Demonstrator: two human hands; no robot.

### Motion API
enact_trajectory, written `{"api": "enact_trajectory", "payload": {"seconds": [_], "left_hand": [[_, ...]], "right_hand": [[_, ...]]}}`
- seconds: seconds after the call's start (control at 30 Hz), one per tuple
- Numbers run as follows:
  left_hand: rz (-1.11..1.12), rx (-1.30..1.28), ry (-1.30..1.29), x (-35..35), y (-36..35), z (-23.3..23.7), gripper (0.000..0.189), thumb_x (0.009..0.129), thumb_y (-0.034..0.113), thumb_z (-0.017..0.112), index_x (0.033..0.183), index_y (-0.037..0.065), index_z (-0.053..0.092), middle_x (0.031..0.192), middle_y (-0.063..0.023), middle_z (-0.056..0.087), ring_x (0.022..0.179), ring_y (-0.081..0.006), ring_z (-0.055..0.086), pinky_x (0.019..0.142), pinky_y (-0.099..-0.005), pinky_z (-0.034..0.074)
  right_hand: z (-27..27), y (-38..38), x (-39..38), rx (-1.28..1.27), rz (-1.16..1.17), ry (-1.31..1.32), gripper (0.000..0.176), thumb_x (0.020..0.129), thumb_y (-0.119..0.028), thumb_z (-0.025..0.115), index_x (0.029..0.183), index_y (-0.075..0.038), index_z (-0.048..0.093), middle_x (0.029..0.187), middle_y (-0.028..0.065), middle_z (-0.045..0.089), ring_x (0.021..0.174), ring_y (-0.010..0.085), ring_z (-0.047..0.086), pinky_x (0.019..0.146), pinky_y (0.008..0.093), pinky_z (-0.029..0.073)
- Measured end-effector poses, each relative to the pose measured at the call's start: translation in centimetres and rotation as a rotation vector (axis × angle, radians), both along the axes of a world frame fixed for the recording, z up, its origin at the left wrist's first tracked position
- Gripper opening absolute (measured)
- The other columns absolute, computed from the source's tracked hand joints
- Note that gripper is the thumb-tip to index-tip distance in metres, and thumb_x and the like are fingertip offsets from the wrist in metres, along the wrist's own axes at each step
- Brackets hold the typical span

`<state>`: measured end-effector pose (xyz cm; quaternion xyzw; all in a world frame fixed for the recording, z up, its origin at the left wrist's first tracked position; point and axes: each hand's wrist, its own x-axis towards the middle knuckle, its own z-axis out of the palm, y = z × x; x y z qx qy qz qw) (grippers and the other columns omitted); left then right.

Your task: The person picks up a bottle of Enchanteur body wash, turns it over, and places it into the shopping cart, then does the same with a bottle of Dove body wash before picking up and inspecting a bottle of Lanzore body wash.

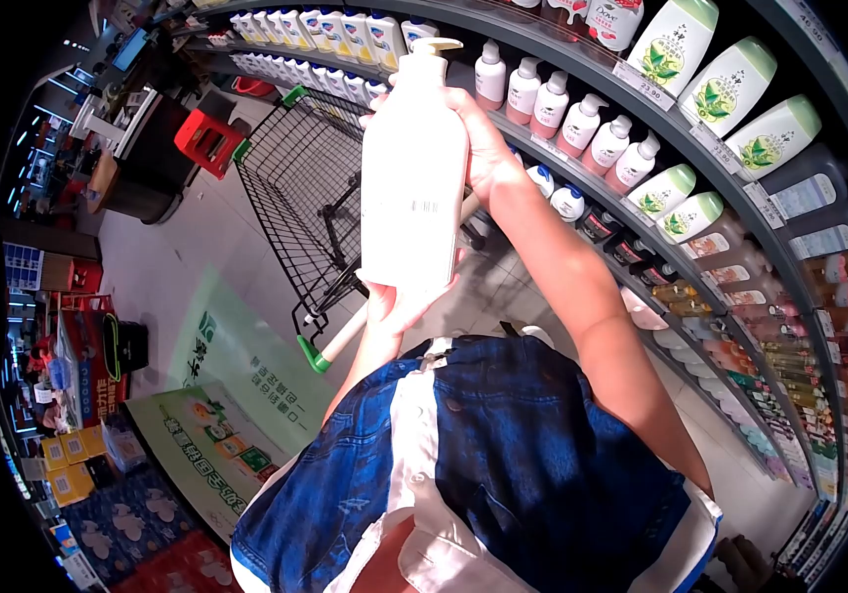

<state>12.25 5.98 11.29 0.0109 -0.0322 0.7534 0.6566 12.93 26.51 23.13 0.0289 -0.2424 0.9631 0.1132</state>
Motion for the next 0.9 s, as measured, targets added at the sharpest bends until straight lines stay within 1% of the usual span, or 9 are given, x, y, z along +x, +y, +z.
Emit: {"api": "enact_trajectory", "payload": {"seconds": [0.17, 0.27, 0.37, 0.47, 0.57, 0.7, 0.8, 0.9], "left_hand": [[-0.005, 0.011, -0.025, -0.4, 0.1, -0.2, 0.113, 0.057, 0.036, 0.087, 0.147, 0.014, 0.023, 0.150, -0.0193, 0.024, 0.136, -0.0443, 0.025, 0.106, -0.0592, 0.033], [-0.017, 0.019, -0.044, -0.6, 0.9, -0.2, 0.113, 0.057, 0.036, 0.087, 0.147, 0.014, 0.023, 0.150, -0.0194, 0.024, 0.136, -0.0443, 0.025, 0.106, -0.0592, 0.033], [-0.007, 0.028, -0.063, -0.5, 2.3, -0.2, 0.112, 0.058, 0.035, 0.087, 0.147, 0.014, 0.023, 0.150, -0.0203, 0.024, 0.135, -0.0440, 0.025, 0.106, -0.0596, 0.033], [-0.037, 0.024, -0.121, -0.7, 3.4, -0.9, 0.112, 0.058, 0.034, 0.087, 0.147, 0.014, 0.023, 0.149, -0.0210, 0.024, 0.136, -0.0436, 0.025, 0.107, -0.0600, 0.032], [-0.044, 0.024, -0.149, -1.1, 4.7, -1.0, 0.112, 0.058, 0.033, 0.087, 0.147, 0.013, 0.023, 0.149, -0.0212, 0.024, 0.136, -0.0434, 0.025, 0.107, -0.0600, 0.031], [-0.015, 0.005, -0.106, -1.6, 6.1, -0.3, 0.112, 0.058, 0.033, 0.087, 0.147, 0.013, 0.022, 0.149, -0.0214, 0.024, 0.136, -0.0433, 0.025, 0.107, -0.0597, 0.031], [-0.010, -0.018, -0.082, -1.9, 6.9, 0.1, 0.113, 0.058, 0.033, 0.087, 0.147, 0.013, 0.022, 0.149, -0.0215, 0.024, 0.136, -0.0433, 0.024, 0.107, -0.0595, 0.031], [-0.007, -0.028, -0.061, -2.0, 7.7, 0.3, 0.113, 0.058, 0.033, 0.087, 0.147, 0.013, 0.022, 0.149, -0.0216, 0.025, 0.136, -0.0432, 0.024, 0.107, -0.0593, 0.031]], "right_hand": [[-0.3, 0.0, -0.5, -0.096, -0.010, -0.066, 0.056, 0.081, -0.028, 0.058, 0.129, -0.001, 0.048, 0.123, 0.0187, 0.058, 0.118, 0.0360, 0.054, 0.102, 0.0482, 0.043], [-0.7, 1.0, -0.8, -0.116, -0.018, -0.102, 0.060, 0.079, -0.030, 0.058, 0.131, -0.003, 0.047, 0.132, 0.0227, 0.050, 0.124, 0.0391, 0.048, 0.107, 0.0506, 0.036], [-1.3, 2.2, -0.6, -0.074, 0.005, -0.037, 0.061, 0.081, -0.032, 0.054, 0.134, -0.004, 0.044, 0.133, 0.0221, 0.050, 0.124, 0.0395, 0.047, 0.107, 0.0509, 0.036], [-1.6, 3.3, -0.6, 0.033, -0.091, -0.137, 0.062, 0.082, -0.033, 0.051, 0.136, -0.005, 0.041, 0.131, 0.0211, 0.051, 0.123, 0.0400, 0.048, 0.105, 0.0514, 0.038], [-1.5, 4.7, -1.2, 0.082, -0.094, -0.121, 0.061, 0.082, -0.032, 0.052, 0.135, -0.005, 0.041, 0.128, 0.0201, 0.053, 0.122, 0.0405, 0.049, 0.105, 0.0520, 0.038], [-1.7, 6.7, -2.1, -0.003, -0.066, -0.071, 0.059, 0.081, -0.031, 0.053, 0.133, -0.004, 0.044, 0.125, 0.0200, 0.054, 0.121, 0.0407, 0.049, 0.104, 0.0532, 0.038], [-1.8, 8.2, -2.7, -0.024, -0.056, -0.066, 0.058, 0.080, -0.032, 0.054, 0.131, -0.005, 0.045, 0.124, 0.0199, 0.055, 0.120, 0.0406, 0.050, 0.104, 0.0525, 0.038], [-2.1, 9.4, -3.0, -0.004, 0.001, 0.021, 0.057, 0.086, -0.033, 0.052, 0.135, -0.005, 0.042, 0.128, 0.0201, 0.053, 0.122, 0.0384, 0.050, 0.103, 0.0509, 0.041]]}}
